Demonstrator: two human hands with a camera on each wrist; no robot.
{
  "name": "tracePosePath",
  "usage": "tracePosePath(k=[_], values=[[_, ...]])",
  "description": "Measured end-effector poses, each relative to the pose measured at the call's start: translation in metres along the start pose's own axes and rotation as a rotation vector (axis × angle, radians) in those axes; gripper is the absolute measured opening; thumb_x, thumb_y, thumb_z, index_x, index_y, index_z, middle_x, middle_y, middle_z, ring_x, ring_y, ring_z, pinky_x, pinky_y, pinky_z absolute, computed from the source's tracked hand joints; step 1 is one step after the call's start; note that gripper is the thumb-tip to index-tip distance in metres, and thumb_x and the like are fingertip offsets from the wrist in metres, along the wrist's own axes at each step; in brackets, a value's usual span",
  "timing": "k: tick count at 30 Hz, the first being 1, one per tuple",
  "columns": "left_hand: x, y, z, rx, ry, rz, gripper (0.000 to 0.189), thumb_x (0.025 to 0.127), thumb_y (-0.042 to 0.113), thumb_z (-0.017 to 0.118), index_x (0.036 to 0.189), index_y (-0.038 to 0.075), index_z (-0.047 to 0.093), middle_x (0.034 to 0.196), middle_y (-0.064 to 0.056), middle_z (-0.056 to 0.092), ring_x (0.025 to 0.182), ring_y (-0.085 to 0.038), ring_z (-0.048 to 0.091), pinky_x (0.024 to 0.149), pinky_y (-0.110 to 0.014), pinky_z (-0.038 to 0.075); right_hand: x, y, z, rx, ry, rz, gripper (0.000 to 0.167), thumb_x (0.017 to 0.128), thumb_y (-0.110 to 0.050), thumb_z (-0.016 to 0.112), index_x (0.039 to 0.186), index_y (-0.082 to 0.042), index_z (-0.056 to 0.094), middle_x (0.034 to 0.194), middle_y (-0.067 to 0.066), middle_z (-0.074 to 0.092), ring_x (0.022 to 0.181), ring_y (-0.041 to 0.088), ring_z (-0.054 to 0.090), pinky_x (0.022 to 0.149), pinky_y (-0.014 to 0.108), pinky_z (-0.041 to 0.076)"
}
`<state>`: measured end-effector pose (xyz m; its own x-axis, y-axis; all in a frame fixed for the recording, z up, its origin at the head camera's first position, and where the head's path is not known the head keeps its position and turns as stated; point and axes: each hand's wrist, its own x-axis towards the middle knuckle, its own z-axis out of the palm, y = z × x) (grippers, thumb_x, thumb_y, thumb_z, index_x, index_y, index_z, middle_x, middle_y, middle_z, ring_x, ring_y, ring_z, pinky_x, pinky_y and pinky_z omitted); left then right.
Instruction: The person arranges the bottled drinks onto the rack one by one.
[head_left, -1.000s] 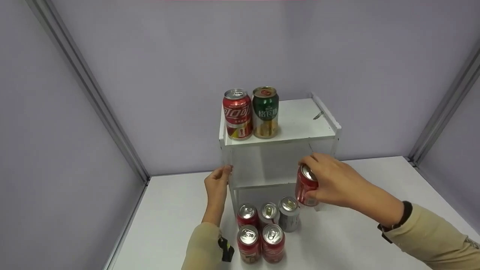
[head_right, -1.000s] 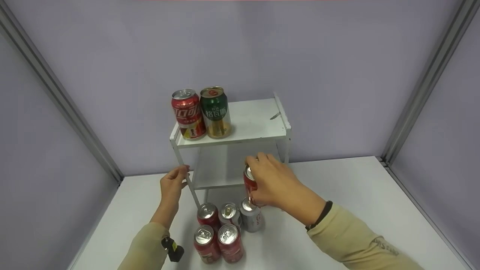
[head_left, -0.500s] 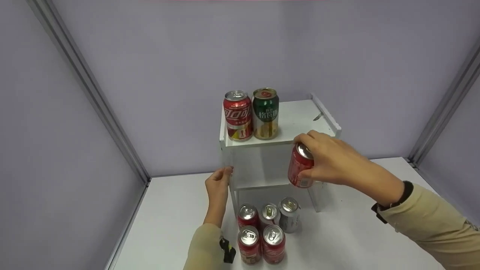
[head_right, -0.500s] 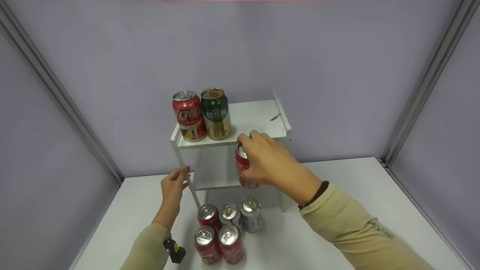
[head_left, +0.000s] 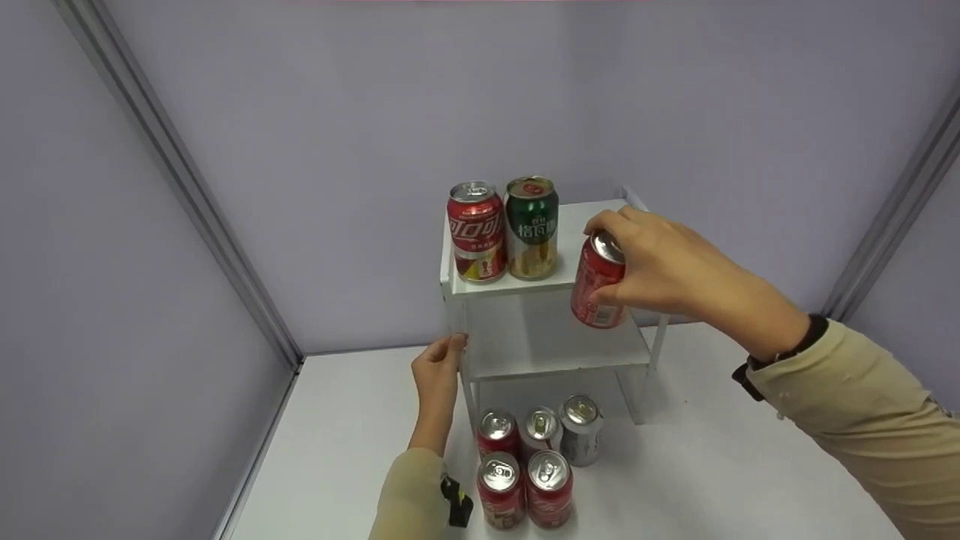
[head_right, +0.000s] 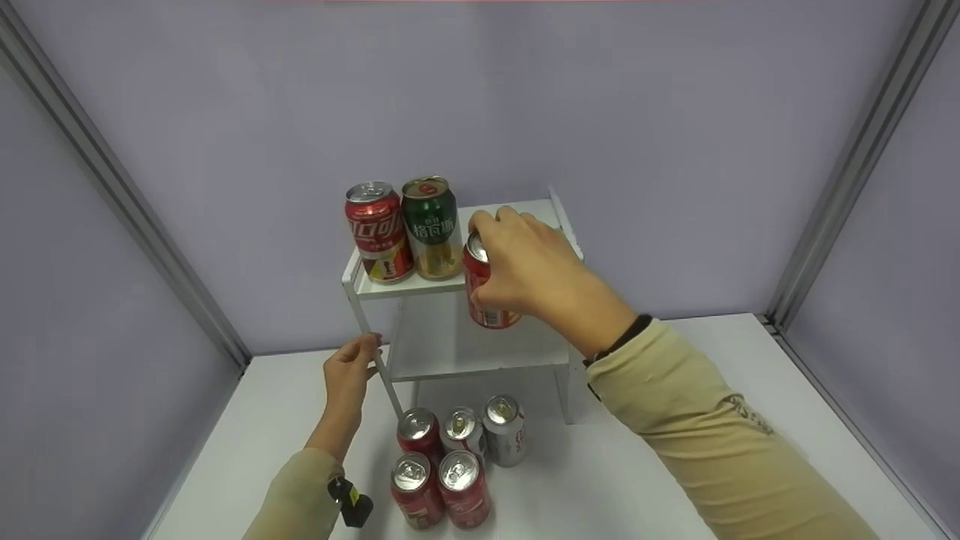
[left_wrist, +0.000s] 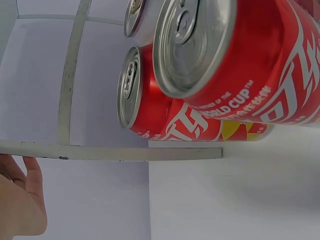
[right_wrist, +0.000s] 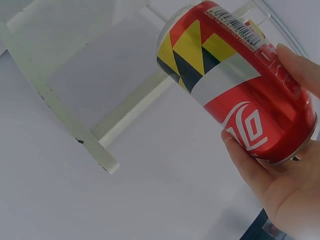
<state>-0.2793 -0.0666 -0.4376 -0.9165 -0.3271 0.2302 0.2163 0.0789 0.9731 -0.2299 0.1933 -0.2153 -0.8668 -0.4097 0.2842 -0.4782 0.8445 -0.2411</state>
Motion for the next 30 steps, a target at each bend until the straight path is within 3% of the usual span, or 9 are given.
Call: tracePosePath(k=[3, 10, 20, 27, 30], values=[[0.007, -0.015, 0.002, -0.008, 0.005, -0.004, 0.023, 0.097, 0.015, 0.065, 0.101, -0.006, 0.073, 0.097, -0.015, 0.073, 0.083, -0.014, 0.061, 0.069, -0.025, 0.048, 0.006, -0.001, -0.004, 0.006, 0.011, 0.016, 0.066, 0.073, -0.021, 0.088, 0.127, -0.003, 0.055, 0.111, 0.013, 0.06, 0.101, 0.032, 0.061, 0.082, 0.049, 0.051], [0.008, -0.023, -0.002, -0.02, -0.005, 0.025, 0.027, 0.096, 0.024, 0.067, 0.101, -0.002, 0.075, 0.095, -0.011, 0.073, 0.085, -0.015, 0.063, 0.07, -0.024, 0.05, 0.02, -0.002, -0.008, 0.036, -0.003, 0.048, 0.067, 0.075, -0.019, 0.085, 0.131, -0.001, 0.052, 0.118, 0.018, 0.059, 0.109, 0.035, 0.057, 0.089, 0.053, 0.046], [0.007, -0.02, -0.004, -0.033, -0.002, 0.012, 0.026, 0.096, 0.02, 0.067, 0.101, -0.004, 0.074, 0.092, -0.011, 0.072, 0.085, -0.02, 0.063, 0.068, -0.023, 0.049, 0.044, 0.001, -0.007, 0.076, -0.03, 0.09, 0.071, 0.076, -0.018, 0.083, 0.135, 0.0, 0.049, 0.126, 0.019, 0.056, 0.116, 0.035, 0.052, 0.095, 0.053, 0.044], [-0.004, 0.003, -0.002, -0.016, -0.008, 0.017, 0.021, 0.097, 0.01, 0.064, 0.1, -0.01, 0.072, 0.092, -0.016, 0.072, 0.081, -0.018, 0.062, 0.069, -0.025, 0.05, 0.052, 0.004, -0.005, 0.057, -0.035, 0.082, 0.07, 0.076, -0.018, 0.084, 0.134, 0.0, 0.048, 0.126, 0.019, 0.055, 0.118, 0.036, 0.051, 0.097, 0.053, 0.043], [-0.003, 0.003, -0.001, -0.016, -0.013, 0.017, 0.021, 0.097, 0.01, 0.065, 0.099, -0.009, 0.072, 0.092, -0.016, 0.072, 0.079, -0.016, 0.061, 0.069, -0.027, 0.05, 0.054, 0.006, -0.003, 0.057, -0.036, 0.081, 0.071, 0.077, -0.018, 0.083, 0.137, 0.0, 0.047, 0.129, 0.02, 0.053, 0.12, 0.036, 0.049, 0.099, 0.054, 0.041]])
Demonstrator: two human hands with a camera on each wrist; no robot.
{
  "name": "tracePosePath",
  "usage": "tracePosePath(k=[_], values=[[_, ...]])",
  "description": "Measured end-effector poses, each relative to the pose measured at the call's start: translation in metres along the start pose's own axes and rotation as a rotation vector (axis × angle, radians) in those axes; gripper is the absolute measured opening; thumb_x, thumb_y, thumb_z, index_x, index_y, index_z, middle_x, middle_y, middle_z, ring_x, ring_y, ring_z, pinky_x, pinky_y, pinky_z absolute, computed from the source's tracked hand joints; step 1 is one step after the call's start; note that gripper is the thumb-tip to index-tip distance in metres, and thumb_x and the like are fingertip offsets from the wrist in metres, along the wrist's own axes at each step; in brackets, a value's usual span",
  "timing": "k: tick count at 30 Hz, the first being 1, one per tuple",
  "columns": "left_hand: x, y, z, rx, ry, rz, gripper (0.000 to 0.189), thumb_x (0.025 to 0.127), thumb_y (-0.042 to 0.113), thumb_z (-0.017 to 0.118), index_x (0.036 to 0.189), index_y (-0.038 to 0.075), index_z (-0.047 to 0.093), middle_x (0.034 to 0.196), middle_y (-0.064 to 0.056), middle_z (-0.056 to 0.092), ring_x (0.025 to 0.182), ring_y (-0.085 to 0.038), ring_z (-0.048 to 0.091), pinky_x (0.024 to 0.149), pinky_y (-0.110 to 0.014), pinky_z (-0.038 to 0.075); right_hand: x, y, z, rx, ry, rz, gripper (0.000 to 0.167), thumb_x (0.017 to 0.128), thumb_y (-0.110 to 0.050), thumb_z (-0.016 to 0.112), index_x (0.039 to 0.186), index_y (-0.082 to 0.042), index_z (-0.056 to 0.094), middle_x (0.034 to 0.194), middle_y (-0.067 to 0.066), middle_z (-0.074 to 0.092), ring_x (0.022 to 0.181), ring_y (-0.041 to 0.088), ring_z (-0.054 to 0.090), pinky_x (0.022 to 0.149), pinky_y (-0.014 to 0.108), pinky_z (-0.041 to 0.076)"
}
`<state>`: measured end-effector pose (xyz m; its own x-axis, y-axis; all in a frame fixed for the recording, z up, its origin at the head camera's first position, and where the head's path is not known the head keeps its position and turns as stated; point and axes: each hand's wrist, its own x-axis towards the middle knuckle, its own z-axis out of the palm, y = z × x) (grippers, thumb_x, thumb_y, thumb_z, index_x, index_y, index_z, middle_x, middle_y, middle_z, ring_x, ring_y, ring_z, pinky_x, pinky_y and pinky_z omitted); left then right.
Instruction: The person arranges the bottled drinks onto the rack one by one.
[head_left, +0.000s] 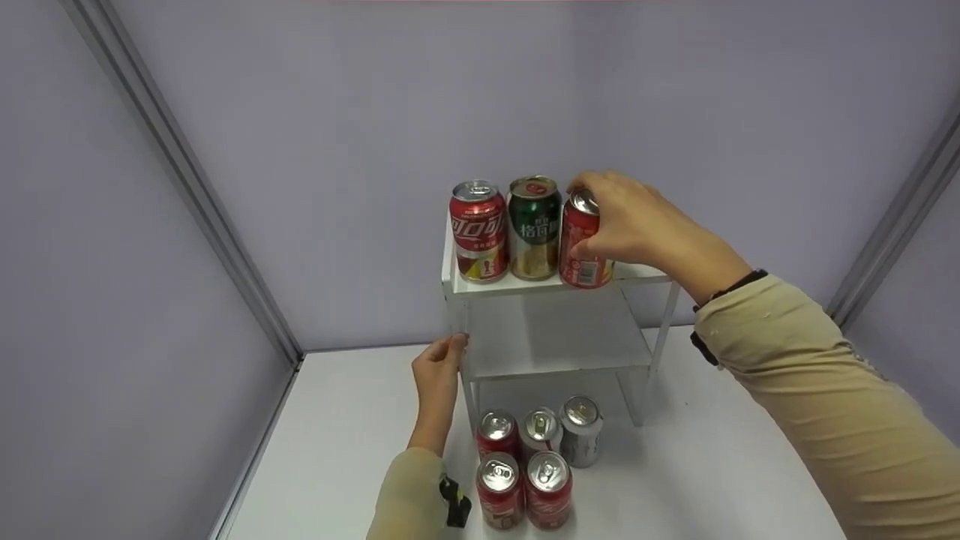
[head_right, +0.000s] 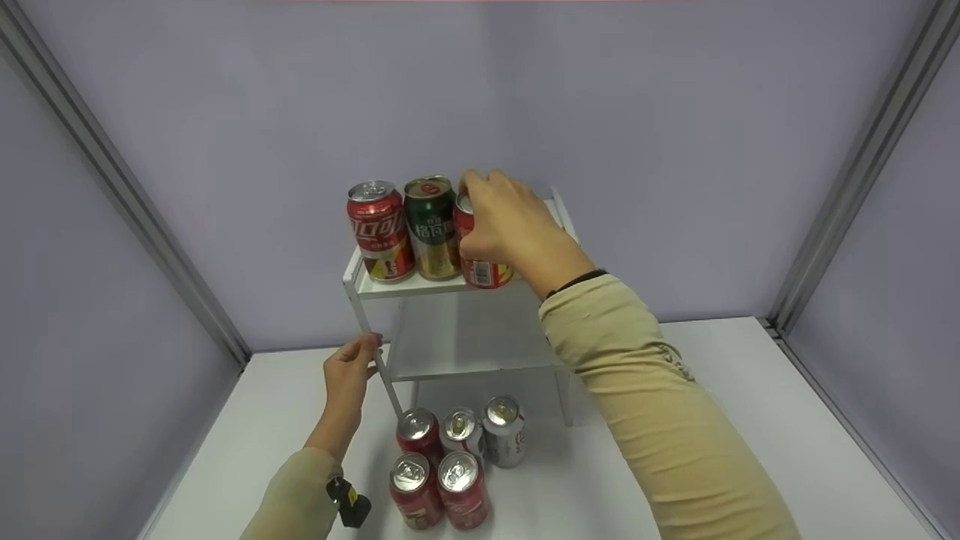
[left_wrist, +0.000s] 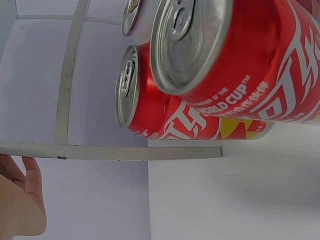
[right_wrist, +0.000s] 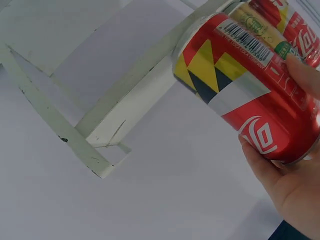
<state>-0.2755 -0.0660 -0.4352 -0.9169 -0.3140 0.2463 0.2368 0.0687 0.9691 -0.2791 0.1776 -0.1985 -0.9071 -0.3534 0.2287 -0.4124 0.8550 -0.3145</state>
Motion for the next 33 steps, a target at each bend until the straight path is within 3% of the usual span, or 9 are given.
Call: tracePosePath(k=[8, 17, 27, 33], values=[[0.01, -0.026, -0.001, -0.018, 0.014, 0.002, 0.025, 0.096, 0.021, 0.067, 0.1, -0.003, 0.075, 0.094, -0.014, 0.072, 0.082, -0.016, 0.062, 0.068, -0.023, 0.049, 0.008, 0.004, 0.005, 0.048, -0.009, 0.029, 0.082, 0.08, -0.02, 0.081, 0.149, -0.006, 0.039, 0.136, 0.023, 0.045, 0.121, 0.039, 0.047, 0.1, 0.057, 0.039], [0.008, -0.022, -0.001, -0.004, 0.02, 0.009, 0.028, 0.095, 0.027, 0.068, 0.1, 0.0, 0.076, 0.095, -0.009, 0.073, 0.087, -0.016, 0.065, 0.071, -0.023, 0.05, 0.012, 0.011, 0.008, 0.069, 0.014, 0.012, 0.081, 0.083, -0.018, 0.077, 0.151, -0.007, 0.036, 0.141, 0.024, 0.041, 0.126, 0.041, 0.044, 0.103, 0.058, 0.037], [0.007, -0.021, 0.002, -0.012, 0.003, 0.019, 0.028, 0.095, 0.027, 0.068, 0.099, 0.0, 0.076, 0.096, -0.012, 0.073, 0.087, -0.016, 0.064, 0.073, -0.025, 0.05, 0.013, 0.019, 0.01, 0.07, 0.031, 0.011, 0.081, 0.086, -0.017, 0.075, 0.154, -0.009, 0.031, 0.148, 0.023, 0.035, 0.134, 0.042, 0.035, 0.106, 0.059, 0.034], [0.005, -0.022, 0.002, -0.013, 0.01, 0.021, 0.024, 0.095, 0.022, 0.068, 0.099, 0.0, 0.076, 0.095, -0.011, 0.073, 0.087, -0.017, 0.065, 0.072, -0.024, 0.05, 0.013, 0.024, 0.007, 0.024, 0.015, -0.071, 0.078, 0.089, -0.024, 0.076, 0.154, -0.012, 0.034, 0.154, 0.018, 0.031, 0.139, 0.04, 0.028, 0.109, 0.058, 0.031]])
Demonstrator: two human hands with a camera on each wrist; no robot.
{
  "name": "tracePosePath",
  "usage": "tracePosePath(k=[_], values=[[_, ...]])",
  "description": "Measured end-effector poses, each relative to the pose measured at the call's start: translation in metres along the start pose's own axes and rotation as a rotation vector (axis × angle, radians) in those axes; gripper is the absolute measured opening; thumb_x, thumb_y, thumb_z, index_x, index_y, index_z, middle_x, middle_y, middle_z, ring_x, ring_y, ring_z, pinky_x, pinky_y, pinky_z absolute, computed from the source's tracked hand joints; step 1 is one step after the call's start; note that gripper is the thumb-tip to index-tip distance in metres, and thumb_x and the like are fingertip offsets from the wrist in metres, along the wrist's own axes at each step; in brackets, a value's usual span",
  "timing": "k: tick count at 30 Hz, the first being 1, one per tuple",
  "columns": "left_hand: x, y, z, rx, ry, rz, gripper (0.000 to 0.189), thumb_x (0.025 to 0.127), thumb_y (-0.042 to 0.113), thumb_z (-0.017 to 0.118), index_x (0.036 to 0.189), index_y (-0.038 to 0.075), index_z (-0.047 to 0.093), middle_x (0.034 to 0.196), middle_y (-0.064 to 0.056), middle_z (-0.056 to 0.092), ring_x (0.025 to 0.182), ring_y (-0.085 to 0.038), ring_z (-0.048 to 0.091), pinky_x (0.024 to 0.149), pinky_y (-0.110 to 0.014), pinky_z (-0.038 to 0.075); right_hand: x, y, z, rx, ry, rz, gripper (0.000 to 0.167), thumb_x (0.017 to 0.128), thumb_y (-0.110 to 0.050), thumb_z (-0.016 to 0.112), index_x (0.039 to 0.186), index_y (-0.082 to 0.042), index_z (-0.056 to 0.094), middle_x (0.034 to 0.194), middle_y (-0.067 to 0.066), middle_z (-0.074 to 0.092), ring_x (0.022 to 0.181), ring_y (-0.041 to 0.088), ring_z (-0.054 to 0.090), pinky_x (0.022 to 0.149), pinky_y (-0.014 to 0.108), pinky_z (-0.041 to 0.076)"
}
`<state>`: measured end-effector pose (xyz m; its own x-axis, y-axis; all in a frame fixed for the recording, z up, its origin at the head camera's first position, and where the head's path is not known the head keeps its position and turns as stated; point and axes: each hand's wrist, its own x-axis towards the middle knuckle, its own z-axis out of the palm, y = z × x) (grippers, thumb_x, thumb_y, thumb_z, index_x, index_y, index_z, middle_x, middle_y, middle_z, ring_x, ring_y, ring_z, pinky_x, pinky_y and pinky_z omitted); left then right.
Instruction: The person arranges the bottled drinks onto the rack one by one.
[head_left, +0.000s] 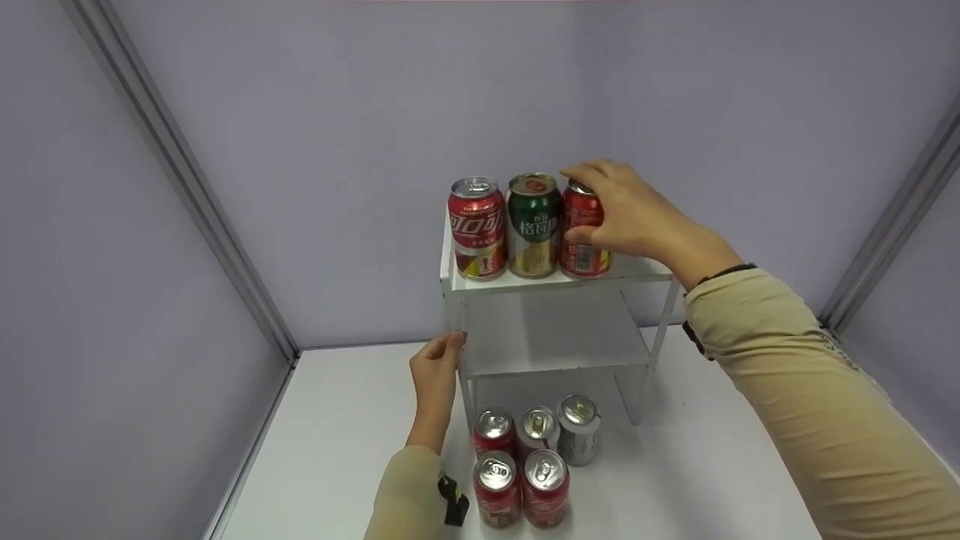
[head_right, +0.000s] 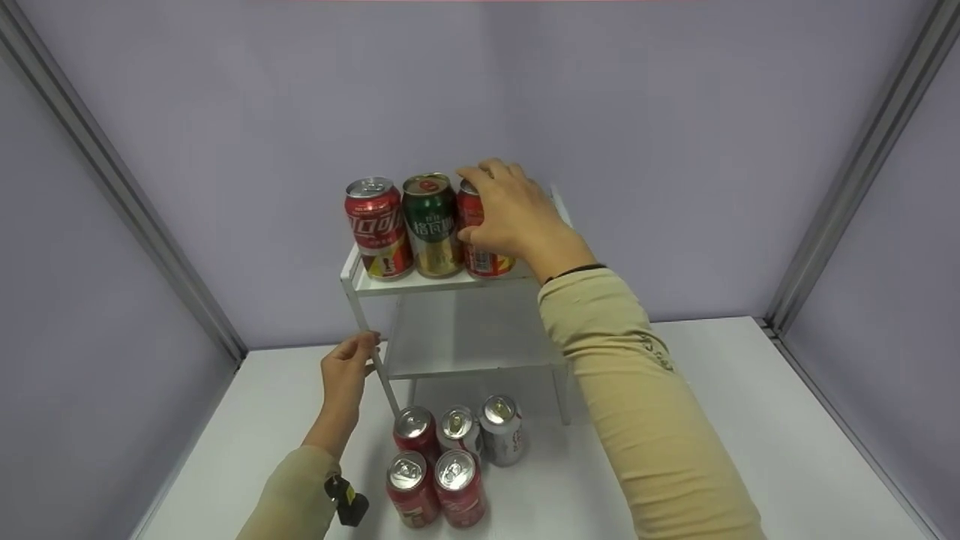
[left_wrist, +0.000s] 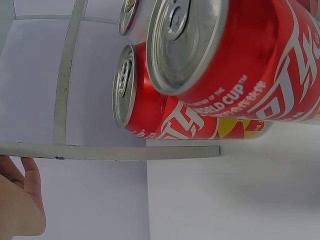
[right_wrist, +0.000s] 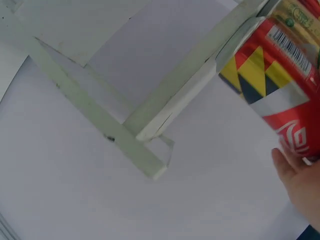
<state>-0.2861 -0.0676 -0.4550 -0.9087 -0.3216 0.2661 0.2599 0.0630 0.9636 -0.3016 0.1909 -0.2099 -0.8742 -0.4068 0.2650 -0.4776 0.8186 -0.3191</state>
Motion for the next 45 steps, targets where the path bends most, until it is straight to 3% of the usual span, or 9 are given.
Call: tracePosePath(k=[7, 13, 20, 30, 37, 45], values=[[0.0, 0.001, -0.002, -0.014, -0.023, 0.0, 0.029, 0.096, 0.025, 0.067, 0.101, -0.003, 0.074, 0.098, -0.018, 0.071, 0.083, -0.018, 0.062, 0.069, -0.023, 0.048, -0.008, 0.006, -0.02, -0.02, -0.048, -0.071, 0.063, 0.093, -0.015, 0.069, 0.15, -0.013, 0.043, 0.161, 0.008, 0.027, 0.147, 0.035, 0.02, 0.115, 0.057, 0.02], [0.001, -0.001, -0.002, -0.01, -0.016, 0.004, 0.026, 0.096, 0.023, 0.067, 0.099, -0.001, 0.075, 0.096, -0.018, 0.071, 0.081, -0.019, 0.061, 0.068, -0.022, 0.048, -0.013, 0.005, -0.026, -0.034, -0.013, -0.089, 0.055, 0.093, -0.004, 0.066, 0.145, -0.014, 0.051, 0.156, 0.005, 0.037, 0.145, 0.033, 0.028, 0.113, 0.056, 0.026], [0.0, -0.001, -0.001, -0.012, -0.003, -0.016, 0.028, 0.095, 0.026, 0.068, 0.099, -0.001, 0.075, 0.095, -0.013, 0.073, 0.083, -0.018, 0.062, 0.069, -0.023, 0.049, -0.011, 0.001, -0.018, -0.065, 0.018, -0.088, 0.049, 0.095, -0.008, 0.066, 0.142, -0.008, 0.053, 0.148, 0.015, 0.046, 0.14, 0.036, 0.035, 0.111, 0.055, 0.029], [-0.001, 0.001, -0.004, 0.001, -0.004, -0.039, 0.029, 0.095, 0.027, 0.068, 0.1, 0.0, 0.076, 0.097, -0.012, 0.073, 0.086, -0.015, 0.063, 0.072, -0.023, 0.05, -0.009, -0.005, -0.009, -0.127, 0.059, -0.045, 0.05, 0.097, -0.018, 0.067, 0.144, -0.01, 0.052, 0.147, 0.013, 0.047, 0.138, 0.036, 0.037, 0.109, 0.055, 0.033], [-0.001, 0.0, -0.006, -0.015, -0.019, -0.024, 0.032, 0.096, 0.028, 0.067, 0.101, -0.002, 0.075, 0.1, -0.018, 0.072, 0.085, -0.015, 0.062, 0.072, -0.025, 0.05, -0.008, -0.01, 0.006, -0.295, 0.191, -0.06, 0.049, 0.097, -0.029, 0.066, 0.142, -0.012, 0.055, 0.137, 0.016, 0.054, 0.128, 0.035, 0.046, 0.094, 0.054, 0.048], [0.0, -0.002, -0.01, -0.016, -0.002, -0.032, 0.026, 0.097, 0.022, 0.065, 0.103, -0.002, 0.075, 0.102, -0.016, 0.072, 0.089, -0.015, 0.063, 0.075, -0.026, 0.051, -0.004, -0.016, 0.021, -0.391, 0.304, -0.091, 0.046, 0.099, -0.033, 0.063, 0.137, -0.009, 0.059, 0.126, 0.021, 0.058, 0.119, 0.037, 0.051, 0.091, 0.051, 0.05]])
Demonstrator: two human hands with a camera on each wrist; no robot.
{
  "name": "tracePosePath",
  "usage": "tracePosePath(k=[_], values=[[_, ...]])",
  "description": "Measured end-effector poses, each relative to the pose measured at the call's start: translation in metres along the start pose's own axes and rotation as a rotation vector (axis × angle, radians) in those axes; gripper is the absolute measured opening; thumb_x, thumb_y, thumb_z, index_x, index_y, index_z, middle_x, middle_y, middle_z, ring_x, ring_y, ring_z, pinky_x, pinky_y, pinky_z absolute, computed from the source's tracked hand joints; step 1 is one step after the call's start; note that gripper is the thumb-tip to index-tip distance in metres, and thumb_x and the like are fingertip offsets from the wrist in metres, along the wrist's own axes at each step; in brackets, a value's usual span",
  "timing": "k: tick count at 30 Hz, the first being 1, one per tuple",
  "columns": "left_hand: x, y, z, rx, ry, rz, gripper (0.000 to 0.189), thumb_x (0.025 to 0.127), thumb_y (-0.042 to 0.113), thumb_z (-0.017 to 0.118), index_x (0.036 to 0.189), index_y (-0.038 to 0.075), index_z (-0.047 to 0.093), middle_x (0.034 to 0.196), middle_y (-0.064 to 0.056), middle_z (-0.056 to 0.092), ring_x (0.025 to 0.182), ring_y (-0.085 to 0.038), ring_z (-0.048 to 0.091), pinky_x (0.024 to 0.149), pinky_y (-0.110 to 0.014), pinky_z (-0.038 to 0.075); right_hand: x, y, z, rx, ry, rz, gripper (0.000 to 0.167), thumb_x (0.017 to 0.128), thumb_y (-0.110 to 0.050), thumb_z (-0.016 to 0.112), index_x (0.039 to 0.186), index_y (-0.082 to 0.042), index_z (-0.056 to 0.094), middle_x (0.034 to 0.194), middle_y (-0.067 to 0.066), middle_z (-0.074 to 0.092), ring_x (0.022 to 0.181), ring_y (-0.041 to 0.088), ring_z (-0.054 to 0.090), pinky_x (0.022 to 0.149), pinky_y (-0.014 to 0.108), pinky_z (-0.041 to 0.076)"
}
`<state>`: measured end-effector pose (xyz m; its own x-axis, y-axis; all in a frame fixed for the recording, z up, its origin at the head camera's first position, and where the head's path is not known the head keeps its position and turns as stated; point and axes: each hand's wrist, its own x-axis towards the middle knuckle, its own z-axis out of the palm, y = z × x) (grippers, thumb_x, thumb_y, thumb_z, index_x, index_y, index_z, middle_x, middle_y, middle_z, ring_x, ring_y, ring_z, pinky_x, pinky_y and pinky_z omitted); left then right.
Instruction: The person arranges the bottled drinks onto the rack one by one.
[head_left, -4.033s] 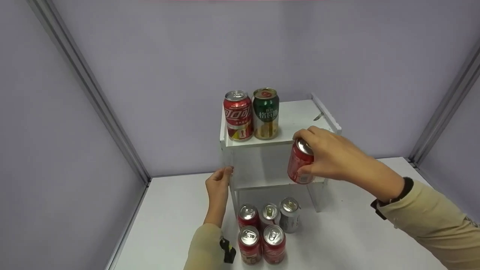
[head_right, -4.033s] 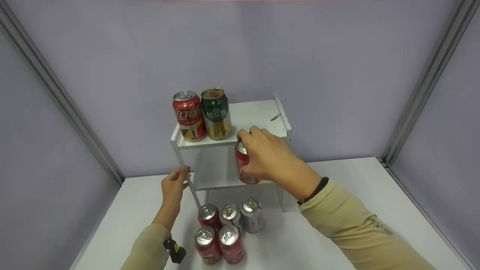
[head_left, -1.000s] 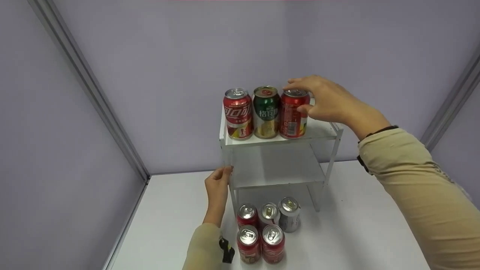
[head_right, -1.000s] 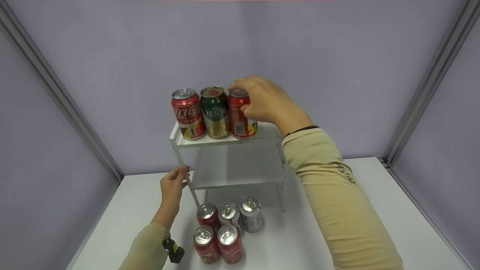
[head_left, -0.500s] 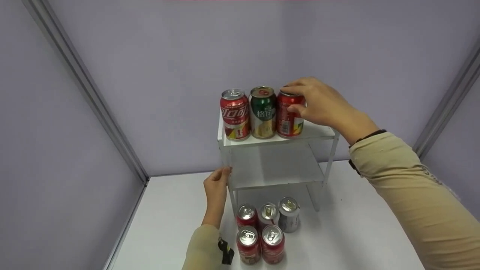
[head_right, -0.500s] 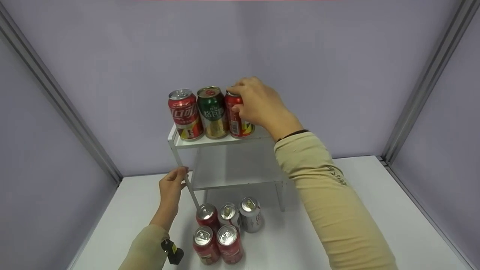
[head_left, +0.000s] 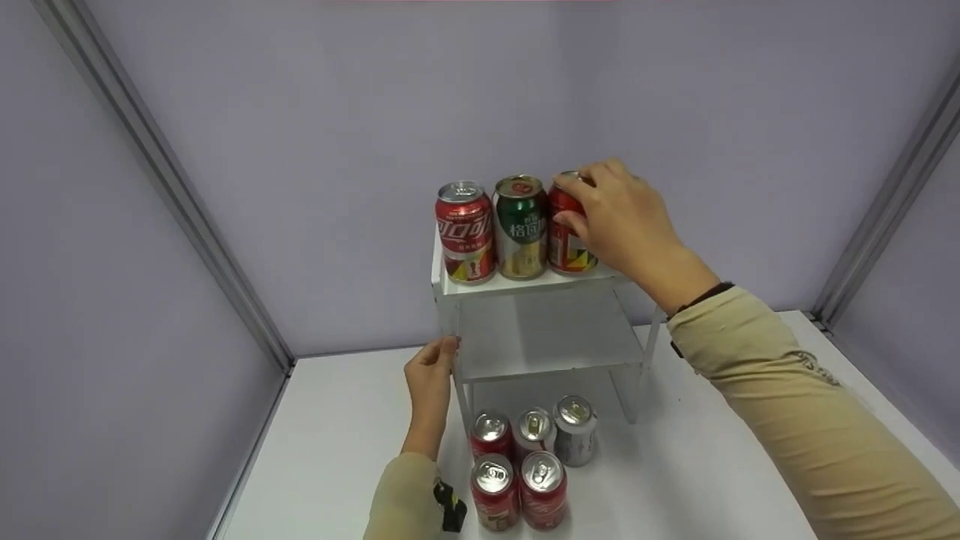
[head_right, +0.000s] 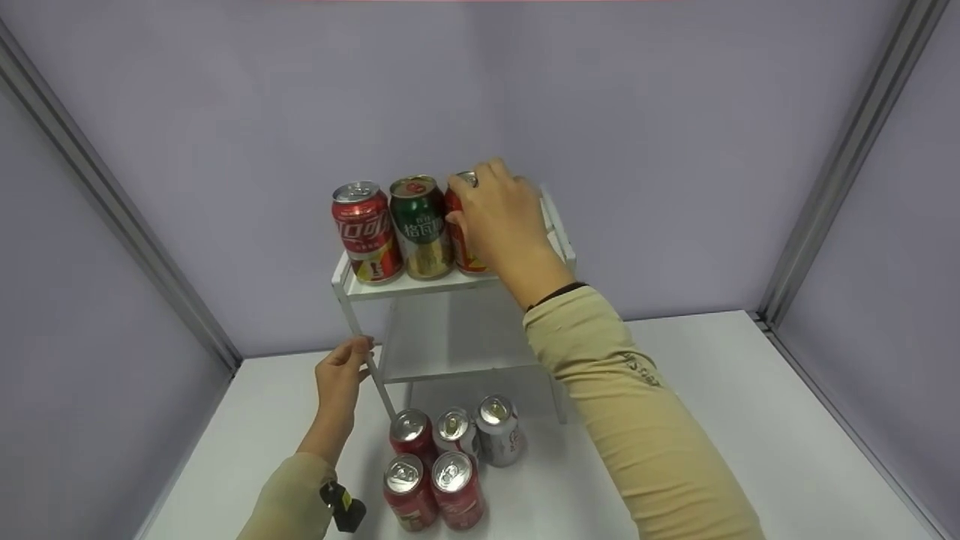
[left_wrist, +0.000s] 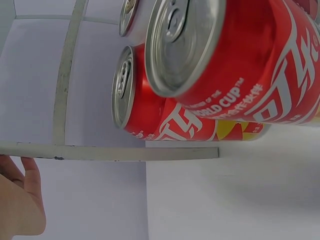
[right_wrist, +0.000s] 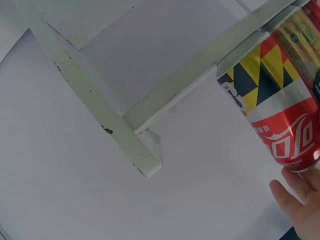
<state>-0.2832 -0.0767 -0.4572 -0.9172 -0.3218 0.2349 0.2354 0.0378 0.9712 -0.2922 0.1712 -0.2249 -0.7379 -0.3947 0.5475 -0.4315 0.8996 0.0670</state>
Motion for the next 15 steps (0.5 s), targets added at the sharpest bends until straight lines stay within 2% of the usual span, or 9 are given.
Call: tracePosePath(k=[3, 4, 5, 6, 8, 10, 12, 13, 15], values=[[0.001, 0.001, 0.001, 0.002, -0.003, 0.019, 0.029, 0.096, 0.025, 0.066, 0.102, -0.002, 0.075, 0.099, -0.013, 0.072, 0.086, -0.014, 0.062, 0.073, -0.025, 0.051, 0.0, 0.0, 0.002, -0.027, 0.013, -0.004, 0.046, 0.099, -0.035, 0.061, 0.138, -0.009, 0.058, 0.124, 0.022, 0.058, 0.118, 0.038, 0.051, 0.089, 0.053, 0.05], [0.0, 0.007, 0.001, 0.009, -0.003, 0.021, 0.029, 0.096, 0.024, 0.066, 0.102, -0.003, 0.074, 0.097, -0.013, 0.072, 0.086, -0.014, 0.062, 0.072, -0.025, 0.051, 0.0, 0.001, 0.002, -0.035, 0.008, -0.006, 0.047, 0.1, -0.035, 0.06, 0.138, -0.009, 0.057, 0.124, 0.023, 0.058, 0.118, 0.038, 0.051, 0.09, 0.053, 0.049], [-0.002, 0.013, 0.001, 0.01, -0.003, 0.023, 0.028, 0.096, 0.022, 0.066, 0.102, -0.004, 0.074, 0.097, -0.013, 0.072, 0.085, -0.014, 0.062, 0.073, -0.026, 0.051, 0.0, 0.002, 0.002, -0.041, 0.0, -0.008, 0.048, 0.099, -0.036, 0.061, 0.14, -0.009, 0.056, 0.125, 0.023, 0.057, 0.119, 0.038, 0.05, 0.091, 0.054, 0.048], [-0.002, 0.013, 0.001, 0.01, -0.007, 0.029, 0.031, 0.095, 0.025, 0.067, 0.101, -0.005, 0.074, 0.096, -0.013, 0.072, 0.084, -0.014, 0.062, 0.072, -0.025, 0.051, -0.001, 0.003, 0.001, -0.045, -0.013, -0.01, 0.05, 0.099, -0.037, 0.061, 0.141, -0.01, 0.054, 0.127, 0.023, 0.056, 0.121, 0.039, 0.049, 0.092, 0.054, 0.048], [-0.002, 0.013, 0.003, 0.012, -0.006, 0.021, 0.027, 0.096, 0.019, 0.066, 0.1, -0.007, 0.073, 0.095, -0.016, 0.072, 0.083, -0.015, 0.061, 0.071, -0.026, 0.051, -0.002, 0.006, 0.0, -0.043, -0.044, -0.018, 0.056, 0.098, -0.037, 0.063, 0.144, -0.01, 0.05, 0.131, 0.023, 0.054, 0.124, 0.039, 0.047, 0.095, 0.055, 0.046], [-0.001, 0.012, 0.005, 0.011, -0.006, 0.016, 0.025, 0.097, 0.015, 0.065, 0.1, -0.009, 0.072, 0.095, -0.02, 0.071, 0.082, -0.015, 0.06, 0.07, -0.025, 0.05, -0.003, 0.01, -0.003, -0.025, -0.081, -0.031, 0.062, 0.095, -0.036, 0.067, 0.147, -0.009, 0.046, 0.136, 0.023, 0.051, 0.128, 0.04, 0.044, 0.1, 0.055, 0.043], [0.004, 0.001, 0.007, 0.006, -0.004, 0.021, 0.025, 0.097, 0.016, 0.065, 0.1, -0.008, 0.072, 0.095, -0.021, 0.07, 0.08, -0.013, 0.059, 0.068, -0.023, 0.048, -0.005, 0.015, -0.006, 0.005, -0.109, -0.049, 0.068, 0.092, -0.033, 0.072, 0.148, -0.008, 0.043, 0.14, 0.024, 0.048, 0.131, 0.041, 0.042, 0.104, 0.056, 0.039], [0.004, 0.001, 0.008, 0.007, 0.0, 0.015, 0.022, 0.097, 0.012, 0.064, 0.1, -0.008, 0.073, 0.096, -0.022, 0.07, 0.08, -0.013, 0.059, 0.068, -0.023, 0.048, -0.005, 0.019, -0.008, 0.02, -0.119, -0.061, 0.07, 0.09, -0.03, 0.075, 0.149, -0.008, 0.042, 0.142, 0.024, 0.046, 0.132, 0.041, 0.041, 0.106, 0.056, 0.037], [0.004, 0.0, 0.009, 0.011, -0.004, 0.022, 0.023, 0.097, 0.015, 0.065, 0.1, -0.006, 0.073, 0.096, -0.019, 0.071, 0.082, -0.012, 0.06, 0.069, -0.022, 0.048, -0.006, 0.026, -0.012, 0.056, -0.134, -0.082, 0.073, 0.088, -0.024, 0.077, 0.149, -0.007, 0.04, 0.146, 0.024, 0.043, 0.135, 0.042, 0.039, 0.109, 0.057, 0.032]])
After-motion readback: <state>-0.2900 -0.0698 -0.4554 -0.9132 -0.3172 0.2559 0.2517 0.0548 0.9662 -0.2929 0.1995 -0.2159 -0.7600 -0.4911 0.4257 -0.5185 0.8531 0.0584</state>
